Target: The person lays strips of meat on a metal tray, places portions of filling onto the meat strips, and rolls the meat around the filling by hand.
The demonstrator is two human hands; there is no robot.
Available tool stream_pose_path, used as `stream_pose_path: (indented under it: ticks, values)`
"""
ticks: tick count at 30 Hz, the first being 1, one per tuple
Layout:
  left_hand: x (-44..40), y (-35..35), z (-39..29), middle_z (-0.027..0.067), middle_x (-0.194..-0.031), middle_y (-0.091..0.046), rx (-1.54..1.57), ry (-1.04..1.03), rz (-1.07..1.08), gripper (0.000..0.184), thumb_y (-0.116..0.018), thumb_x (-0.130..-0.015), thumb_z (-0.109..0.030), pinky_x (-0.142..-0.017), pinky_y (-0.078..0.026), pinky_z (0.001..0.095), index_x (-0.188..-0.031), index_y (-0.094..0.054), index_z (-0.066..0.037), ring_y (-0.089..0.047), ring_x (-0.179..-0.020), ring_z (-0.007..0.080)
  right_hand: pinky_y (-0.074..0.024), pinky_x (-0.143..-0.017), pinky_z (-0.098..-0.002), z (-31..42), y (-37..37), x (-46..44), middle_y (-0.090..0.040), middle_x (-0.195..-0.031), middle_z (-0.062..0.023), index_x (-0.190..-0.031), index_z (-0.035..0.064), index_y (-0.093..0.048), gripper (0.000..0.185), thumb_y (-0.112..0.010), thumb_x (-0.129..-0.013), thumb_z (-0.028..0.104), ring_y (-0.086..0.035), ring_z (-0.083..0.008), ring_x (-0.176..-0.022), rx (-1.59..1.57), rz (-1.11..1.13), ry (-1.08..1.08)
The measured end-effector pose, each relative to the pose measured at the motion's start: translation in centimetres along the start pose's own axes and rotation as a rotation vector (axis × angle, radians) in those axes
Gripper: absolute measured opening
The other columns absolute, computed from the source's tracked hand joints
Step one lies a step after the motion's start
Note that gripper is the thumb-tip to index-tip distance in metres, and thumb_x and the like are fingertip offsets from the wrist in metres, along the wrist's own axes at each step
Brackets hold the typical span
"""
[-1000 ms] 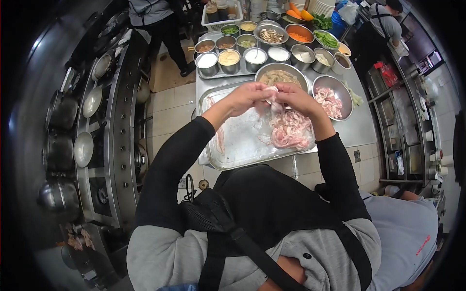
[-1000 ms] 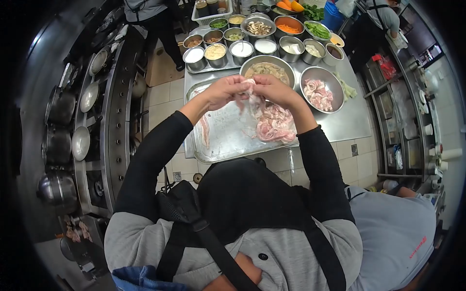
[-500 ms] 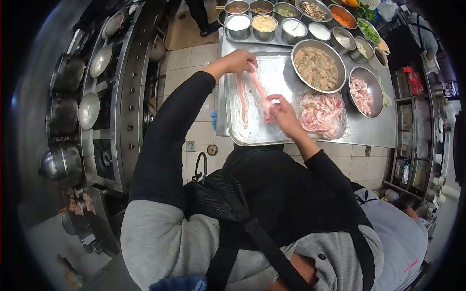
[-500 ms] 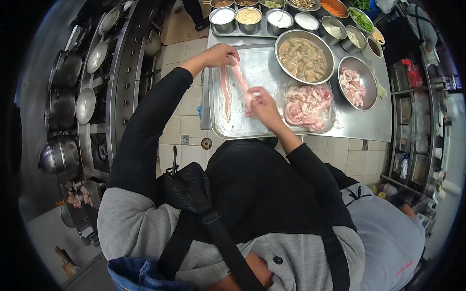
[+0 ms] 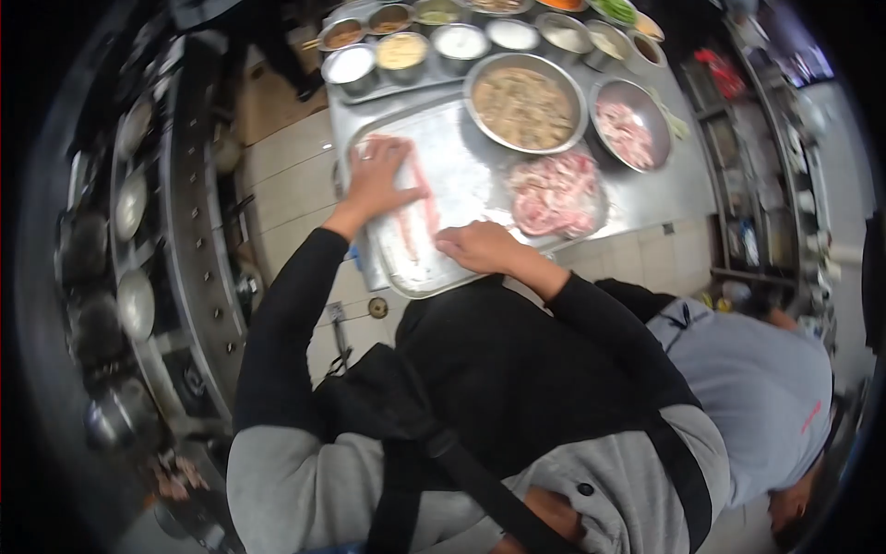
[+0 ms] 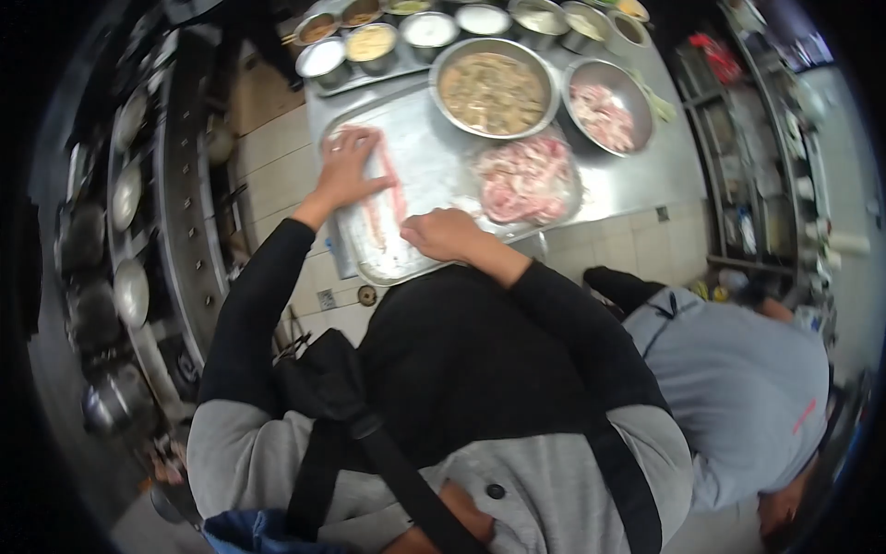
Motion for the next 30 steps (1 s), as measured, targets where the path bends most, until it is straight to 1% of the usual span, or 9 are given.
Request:
stream_pose_path:
  ticks: [3,6,10,15,16,18,21,26,30]
  values:
    - [-0.2,1.3,-1.4,0.0111,-0.145,-0.047,-0.031,0.034,0.115,0.075,-0.078,-0.076,-0.047,-0.119,-0.015,0.0578,-0.139,-0.054,-0.014,-0.034,-0.143,0.0341,-0.0524,-0.071,-0.0448,-2.2,-0.6,0.0,-0.067,-0.076,-0.019,-0.122,0.0062,-0.062,0.028,-0.054,-0.097,0.018,-0.067,-0.0387,-0.076,-0.28,-0.018,0.119]
    - [0.5,1.4,-1.2,0.0111,-0.143,-0.05,0.115,0.077,0.015,0.07,-0.079,-0.077,-0.043,-0.12,-0.016,0.0569,-0.136,-0.056,-0.012,-0.038,-0.14,0.0336,-0.0521,-0.078,-0.0538,-1.1,2.8,1.1,-0.07,-0.086,-0.021,-0.118,0.0065,-0.06,0.025,-0.051,-0.095,0.011,-0.066,-0.0455,-0.082,-0.364,-0.15,0.055]
    - [0.6,3.0,-1.1,0.0112,-0.135,-0.055,0.207,0.087,-0.086,0.058,-0.077,-0.08,-0.035,-0.118,-0.02,0.0562,-0.13,-0.06,-0.01,-0.046,-0.134,0.0326,-0.0529,-0.076,-0.0481,0.0,2.2,1.2,-0.066,-0.092,-0.0227,-0.089,0.0021,-0.065,0.009,-0.059,-0.086,0.009,-0.066,-0.043,-0.087,0.267,-0.121,0.164]
    - [0.8,5.0,-2.9,0.0124,-0.12,-0.063,0.314,0.017,-0.194,0.04,-0.077,-0.082,-0.025,-0.111,-0.034,0.0496,-0.116,-0.068,-0.007,-0.056,-0.122,0.0324,-0.0512,-0.076,-0.0491,-8.4,7.8,2.6,-0.061,-0.091,-0.0178,-0.081,0.0012,-0.065,0.008,-0.059,-0.081,0.006,-0.062,-0.0395,-0.087,0.216,-0.659,0.036]
    - [0.8,4.9,-3.3,0.0112,-0.119,-0.063,0.349,-0.001,-0.192,0.038,-0.076,-0.083,-0.025,-0.112,-0.033,0.0503,-0.115,-0.068,-0.007,-0.057,-0.12,0.0314,-0.0494,-0.08,-0.0465,-9.8,8.6,2.9,-0.059,-0.09,-0.0162,-0.083,0.0036,-0.067,0.008,-0.067,-0.08,0.011,-0.061,-0.0369,-0.094,0.245,-0.7,0.004]
    - [0.1,4.9,-4.5,0.0088,-0.117,-0.062,0.418,-0.047,-0.192,0.034,-0.075,-0.084,-0.025,-0.113,-0.031,0.0518,-0.113,-0.069,-0.009,-0.058,-0.117,0.0295,-0.0493,-0.078,-0.0476,-11.7,8.6,2.9,-0.06,-0.085,-0.0163,-0.08,0.0018,-0.066,0.01,-0.069,-0.079,0.011,-0.06,-0.0393,-0.089,0.264,-0.675,0.081]
    - [-1.3,5.5,-7.0,0.0104,-0.106,-0.067,0.649,-0.05,-0.097,0.026,-0.074,-0.088,-0.022,-0.098,-0.046,0.0423,-0.108,-0.072,-0.005,-0.064,-0.106,0.029,-0.0515,-0.075,-0.0416,-11.7,10.1,3.3,-0.064,-0.079,-0.0141,-0.085,0.0,-0.07,0.012,-0.069,-0.084,0.012,-0.064,-0.0327,-0.079,0.23,-0.558,0.104]
    - [-4.9,5.2,-11.8,0.0112,-0.105,-0.073,1.131,-0.001,0.189,0.028,-0.071,-0.091,-0.018,-0.089,-0.053,0.0319,-0.114,-0.072,-0.002,-0.069,-0.099,0.018,-0.0515,-0.069,-0.0319,-9.8,15.3,5.1,-0.071,-0.076,-0.0113,-0.098,0.0002,-0.074,0.022,-0.068,-0.096,0.022,-0.067,-0.0166,-0.069,-0.467,-0.388,-0.095]
    - [-8.3,3.1,-14.8,0.0105,-0.105,-0.074,1.14,-0.012,0.295,0.028,-0.071,-0.091,-0.016,-0.086,-0.054,0.0296,-0.115,-0.072,-0.001,-0.07,-0.096,0.0152,-0.0535,-0.069,-0.0351,-8.6,18.7,5.7,-0.071,-0.077,-0.0114,-0.094,0.0046,-0.074,0.022,-0.072,-0.09,0.026,-0.067,-0.0236,-0.069,-0.168,-0.379,-0.129]
Point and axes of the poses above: each hand's wrist, its own x-axis away from the middle knuckle, its own y-axis out of the back of the hand, z = x × y, the point moved 5 cm from there along -x, towards the middle knuckle
